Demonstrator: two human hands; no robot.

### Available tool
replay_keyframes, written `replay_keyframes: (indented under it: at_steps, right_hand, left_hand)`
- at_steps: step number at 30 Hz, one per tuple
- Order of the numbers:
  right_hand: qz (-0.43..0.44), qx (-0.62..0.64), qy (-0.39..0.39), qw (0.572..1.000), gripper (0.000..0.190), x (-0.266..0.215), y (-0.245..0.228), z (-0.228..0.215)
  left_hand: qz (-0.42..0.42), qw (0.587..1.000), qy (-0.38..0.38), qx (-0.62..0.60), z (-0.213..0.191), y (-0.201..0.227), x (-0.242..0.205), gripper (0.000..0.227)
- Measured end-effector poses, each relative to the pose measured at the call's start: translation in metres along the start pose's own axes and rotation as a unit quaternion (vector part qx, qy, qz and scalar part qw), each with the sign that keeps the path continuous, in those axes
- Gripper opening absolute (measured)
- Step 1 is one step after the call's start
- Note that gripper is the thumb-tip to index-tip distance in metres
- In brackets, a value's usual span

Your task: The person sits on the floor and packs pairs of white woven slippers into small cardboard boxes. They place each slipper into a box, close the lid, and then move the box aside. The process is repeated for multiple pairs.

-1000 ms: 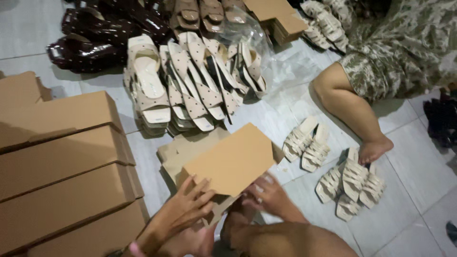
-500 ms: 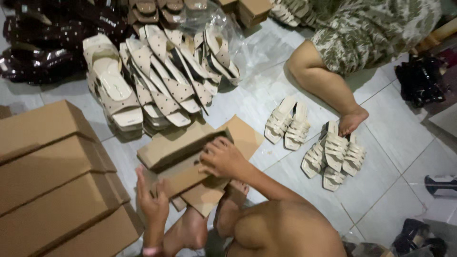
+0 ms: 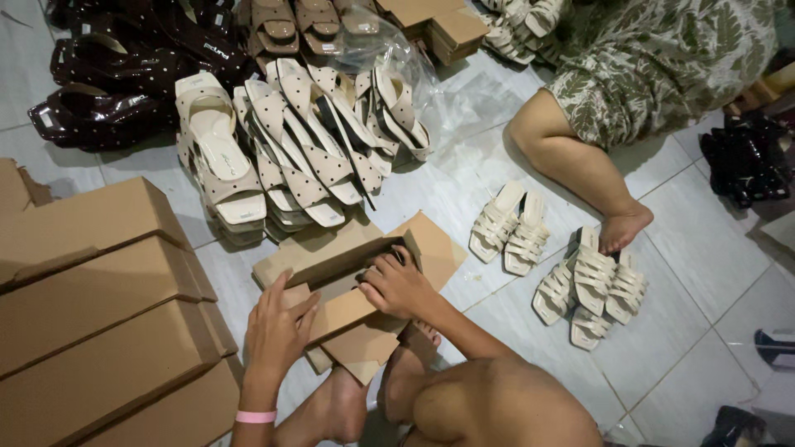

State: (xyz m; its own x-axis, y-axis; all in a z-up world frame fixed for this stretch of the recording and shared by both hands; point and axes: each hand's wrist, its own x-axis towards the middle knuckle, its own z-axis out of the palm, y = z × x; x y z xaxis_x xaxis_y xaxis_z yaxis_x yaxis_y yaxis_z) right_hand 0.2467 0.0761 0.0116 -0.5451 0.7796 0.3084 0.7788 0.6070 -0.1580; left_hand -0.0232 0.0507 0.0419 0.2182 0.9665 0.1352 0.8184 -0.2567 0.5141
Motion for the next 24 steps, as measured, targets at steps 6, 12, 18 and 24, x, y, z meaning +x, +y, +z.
replay_keyframes:
  at_steps: [6, 12, 18, 24]
  right_hand:
    - [-0.080, 0.096, 0.152, 0.980, 0.027, -0.024, 0.008, 0.000]
    - [0.233, 0.288, 0.317, 0.873, 0.041, -0.040, 0.016, 0.018]
    - [0.052, 0.120, 0.091, 0.987, 0.033, -0.038, 0.025, -0.016]
    - [0.029, 0.073, -0.041, 0.996, 0.035, -0.028, 0.027, -0.030]
  left_hand:
    - [-0.063, 0.998, 0.028, 0.005, 0.016, 0.009, -0.005, 0.022]
    - [0.001, 0.995, 0.067, -0.079, 0.007, -0.001, -0.007, 0.028]
    - [-0.007, 0.999, 0.015, -0.048, 0.026, 0.000, -0.008, 0.037]
    - [-0.023, 0.996, 0.037, -0.078, 0.038, -0.002, -0.010, 0.034]
